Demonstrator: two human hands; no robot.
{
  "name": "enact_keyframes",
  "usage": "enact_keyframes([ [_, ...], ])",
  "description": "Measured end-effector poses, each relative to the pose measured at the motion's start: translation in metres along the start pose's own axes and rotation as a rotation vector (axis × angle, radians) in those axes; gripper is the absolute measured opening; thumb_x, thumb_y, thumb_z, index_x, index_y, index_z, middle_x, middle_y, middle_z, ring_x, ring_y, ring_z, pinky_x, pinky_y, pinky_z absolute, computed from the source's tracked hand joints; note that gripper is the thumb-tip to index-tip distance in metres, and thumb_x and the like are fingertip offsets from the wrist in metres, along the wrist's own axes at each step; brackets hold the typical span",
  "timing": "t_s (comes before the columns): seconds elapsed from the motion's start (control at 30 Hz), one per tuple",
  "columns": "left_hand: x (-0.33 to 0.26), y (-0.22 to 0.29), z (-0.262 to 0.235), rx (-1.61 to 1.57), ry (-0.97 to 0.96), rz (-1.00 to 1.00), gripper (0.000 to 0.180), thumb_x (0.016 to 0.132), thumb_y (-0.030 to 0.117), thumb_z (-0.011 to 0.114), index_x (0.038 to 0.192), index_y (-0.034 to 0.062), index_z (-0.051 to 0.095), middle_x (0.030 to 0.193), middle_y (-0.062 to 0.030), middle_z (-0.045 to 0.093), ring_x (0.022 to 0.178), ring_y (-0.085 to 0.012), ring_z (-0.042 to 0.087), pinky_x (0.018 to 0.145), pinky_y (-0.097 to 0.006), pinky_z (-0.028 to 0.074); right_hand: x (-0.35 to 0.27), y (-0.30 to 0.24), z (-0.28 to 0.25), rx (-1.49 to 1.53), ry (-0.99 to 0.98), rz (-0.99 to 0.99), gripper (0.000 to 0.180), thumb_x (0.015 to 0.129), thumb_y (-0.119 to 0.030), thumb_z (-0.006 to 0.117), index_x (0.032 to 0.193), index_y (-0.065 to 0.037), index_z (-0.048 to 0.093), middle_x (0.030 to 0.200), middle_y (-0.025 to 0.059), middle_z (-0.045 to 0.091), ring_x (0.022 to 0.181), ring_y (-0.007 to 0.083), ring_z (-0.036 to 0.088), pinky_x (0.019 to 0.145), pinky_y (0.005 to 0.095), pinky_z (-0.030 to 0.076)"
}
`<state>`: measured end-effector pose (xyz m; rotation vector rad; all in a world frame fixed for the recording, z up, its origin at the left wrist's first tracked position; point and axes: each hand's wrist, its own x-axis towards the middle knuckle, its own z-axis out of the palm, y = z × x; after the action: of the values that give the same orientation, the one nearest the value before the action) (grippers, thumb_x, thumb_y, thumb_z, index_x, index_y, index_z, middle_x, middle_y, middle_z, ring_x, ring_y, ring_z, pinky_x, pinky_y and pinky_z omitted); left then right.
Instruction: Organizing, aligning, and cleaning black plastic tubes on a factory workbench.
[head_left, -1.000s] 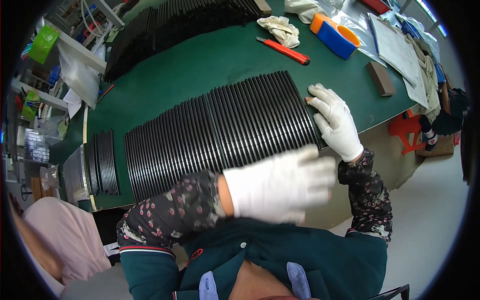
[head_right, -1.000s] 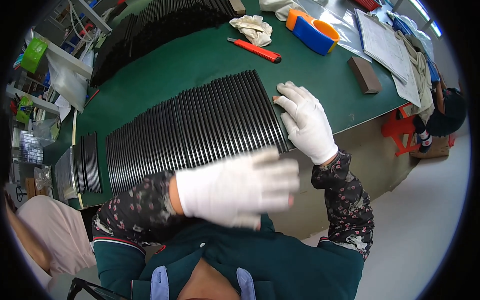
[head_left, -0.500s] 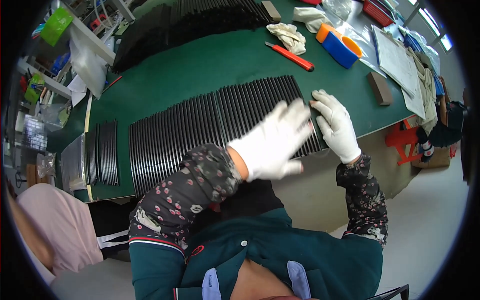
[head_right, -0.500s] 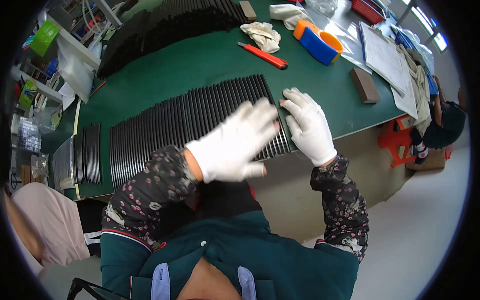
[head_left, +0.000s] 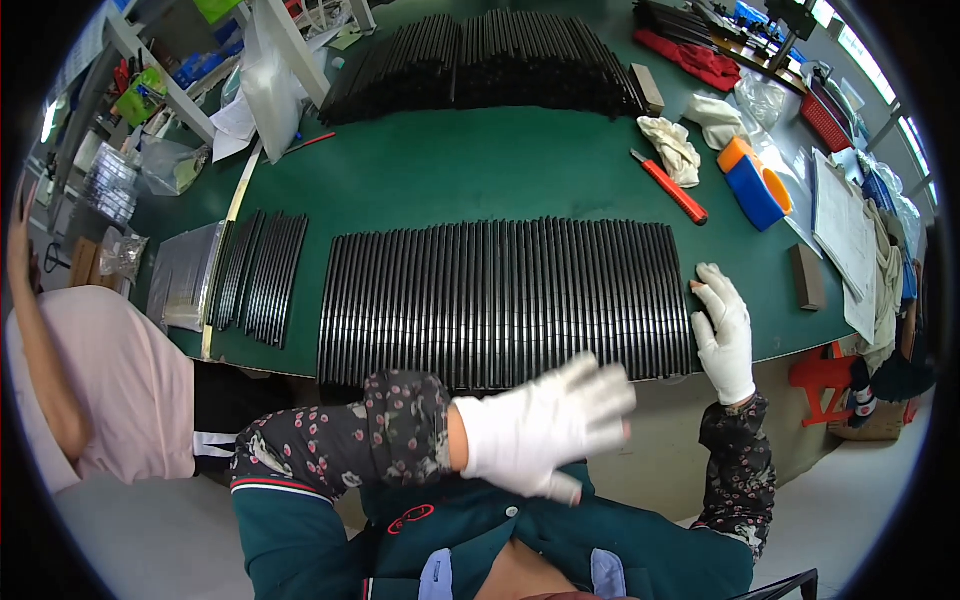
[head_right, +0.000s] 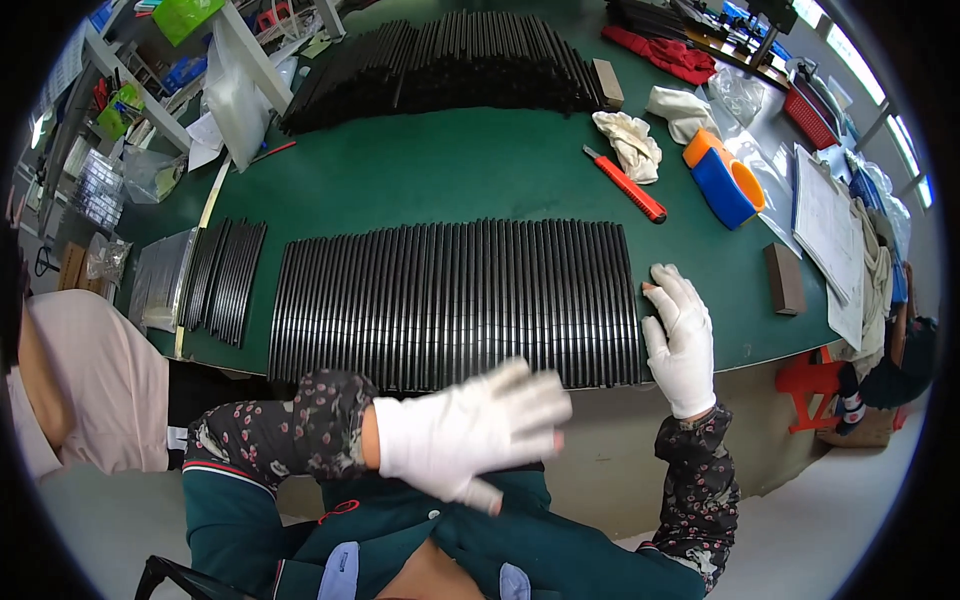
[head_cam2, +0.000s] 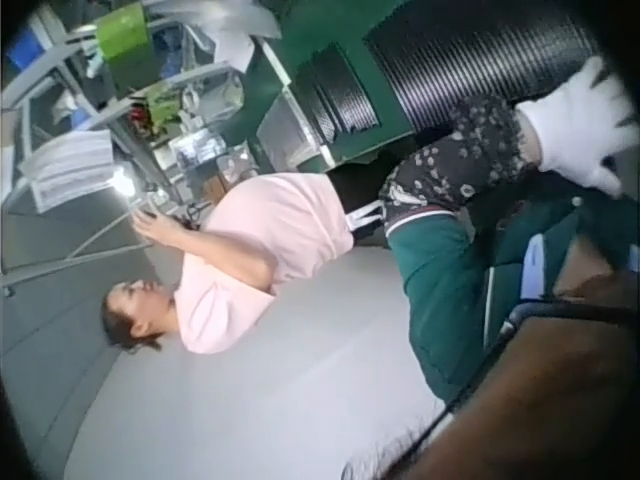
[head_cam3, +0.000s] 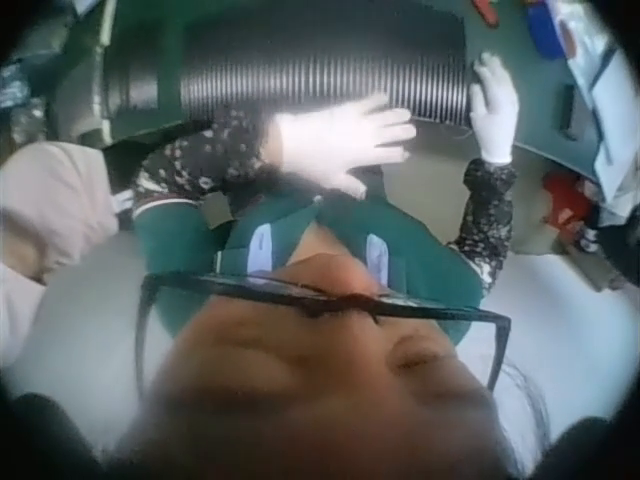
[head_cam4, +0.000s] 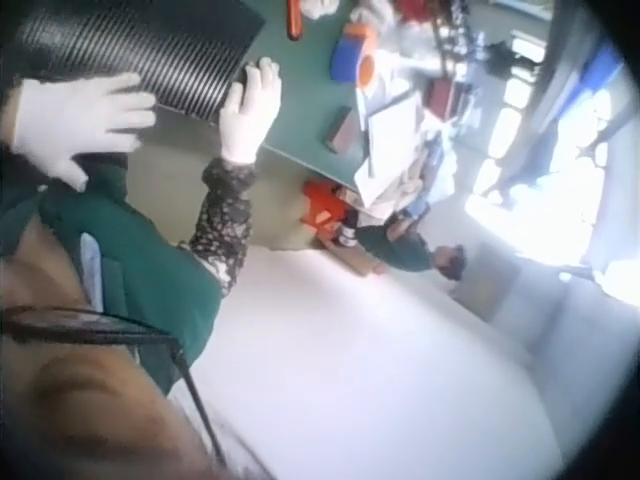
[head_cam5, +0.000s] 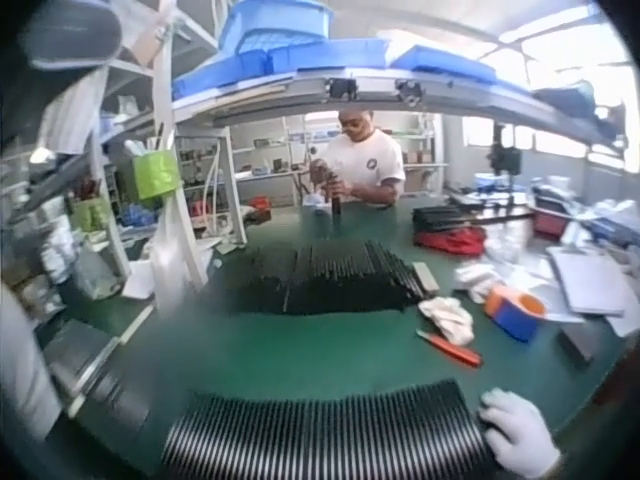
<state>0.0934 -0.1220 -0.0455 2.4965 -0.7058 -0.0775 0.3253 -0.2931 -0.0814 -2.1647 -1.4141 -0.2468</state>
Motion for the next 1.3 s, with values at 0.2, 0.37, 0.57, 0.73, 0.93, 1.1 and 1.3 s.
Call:
enact_keyframes([
  [0.2, 0.006, -0.069, -0.043, 0.351, 0.335, -0.272, 0.072, 0.074, 0.040, 0.071, 0.127, -0.0023, 0.049, 0.137, -0.0243, 0.042, 0.134, -0.0392, 0.035, 0.110, -0.054, 0.025, 0.000, 0.002, -0.001, -0.019, 0.002, 0.020, 0.034, 0.076, 0.005, 0.058, 0.109, 0.000, 0.060, 0.127, 0.0142, 0.057, 0.126, 0.0346, 0.048, 0.106, 0.0421, 0.037],
  [0.37, 0.009, -0.005, -0.003, -0.056, -0.001, 0.137, 0.072, 0.069, 0.044, 0.073, 0.123, 0.0021, 0.052, 0.137, -0.0226, 0.042, 0.135, -0.0359, 0.033, 0.110, -0.053, 0.025, 0.001, -0.002, -0.003, -0.003, -0.011, 0.013, 0.034, 0.075, 0.005, 0.057, 0.109, 0.001, 0.061, 0.127, 0.0150, 0.057, 0.125, 0.0348, 0.049, 0.106, 0.0418, 0.037],
  [0.57, 0.012, -0.070, -0.026, 0.358, 0.445, -0.362, 0.078, 0.074, 0.046, 0.068, 0.132, -0.0028, 0.046, 0.142, -0.0263, 0.037, 0.136, -0.0416, 0.031, 0.109, -0.058, 0.024, -0.001, 0.000, -0.001, -0.007, 0.003, 0.027, 0.036, 0.075, 0.007, 0.056, 0.110, 0.000, 0.060, 0.128, 0.0150, 0.057, 0.126, 0.0341, 0.049, 0.106, 0.0406, 0.037],
  [0.73, -0.007, 0.004, 0.002, -0.104, 0.023, 0.105, 0.076, 0.077, 0.049, 0.066, 0.131, -0.0008, 0.047, 0.139, -0.0242, 0.040, 0.135, -0.0363, 0.033, 0.110, -0.055, 0.024, 0.000, 0.001, 0.001, 0.031, 0.000, -0.022, 0.036, 0.076, 0.008, 0.055, 0.111, -0.001, 0.059, 0.128, 0.0145, 0.056, 0.126, 0.0335, 0.049, 0.106, 0.0402, 0.037],
  [0.93, -0.072, -0.015, -0.048, 0.255, 0.431, -0.212, 0.061, 0.084, 0.046, 0.061, 0.118, -0.0038, 0.052, 0.126, -0.0224, 0.053, 0.122, -0.0419, 0.048, 0.102, -0.053, 0.035, -0.007, 0.009, -0.002, -0.011, 0.004, -0.006, 0.038, 0.077, 0.009, 0.055, 0.113, -0.001, 0.058, 0.130, 0.0136, 0.056, 0.127, 0.0322, 0.048, 0.107, 0.0397, 0.036],
  [1.1, -0.172, -0.038, -0.038, 0.339, 0.732, -0.671, 0.058, 0.094, 0.046, 0.051, 0.128, -0.0012, 0.053, 0.133, -0.0179, 0.055, 0.129, -0.0366, 0.047, 0.109, -0.047, 0.034, -0.006, 0.010, -0.001, 0.100, 0.011, 0.010, 0.034, 0.076, 0.010, 0.054, 0.108, -0.001, 0.060, 0.127, 0.0141, 0.058, 0.124, 0.0323, 0.051, 0.106, 0.0392, 0.038],
  [1.3, -0.199, -0.045, -0.011, 0.049, 0.803, -0.672, 0.060, 0.094, 0.046, 0.052, 0.134, 0.0015, 0.049, 0.139, -0.0158, 0.050, 0.136, -0.0356, 0.039, 0.113, -0.046, 0.026, -0.014, -0.001, -0.003, 0.215, -0.015, 0.017, 0.033, 0.076, 0.010, 0.054, 0.106, -0.001, 0.061, 0.123, 0.0141, 0.059, 0.122, 0.0316, 0.053, 0.104, 0.0386, 0.040],
])
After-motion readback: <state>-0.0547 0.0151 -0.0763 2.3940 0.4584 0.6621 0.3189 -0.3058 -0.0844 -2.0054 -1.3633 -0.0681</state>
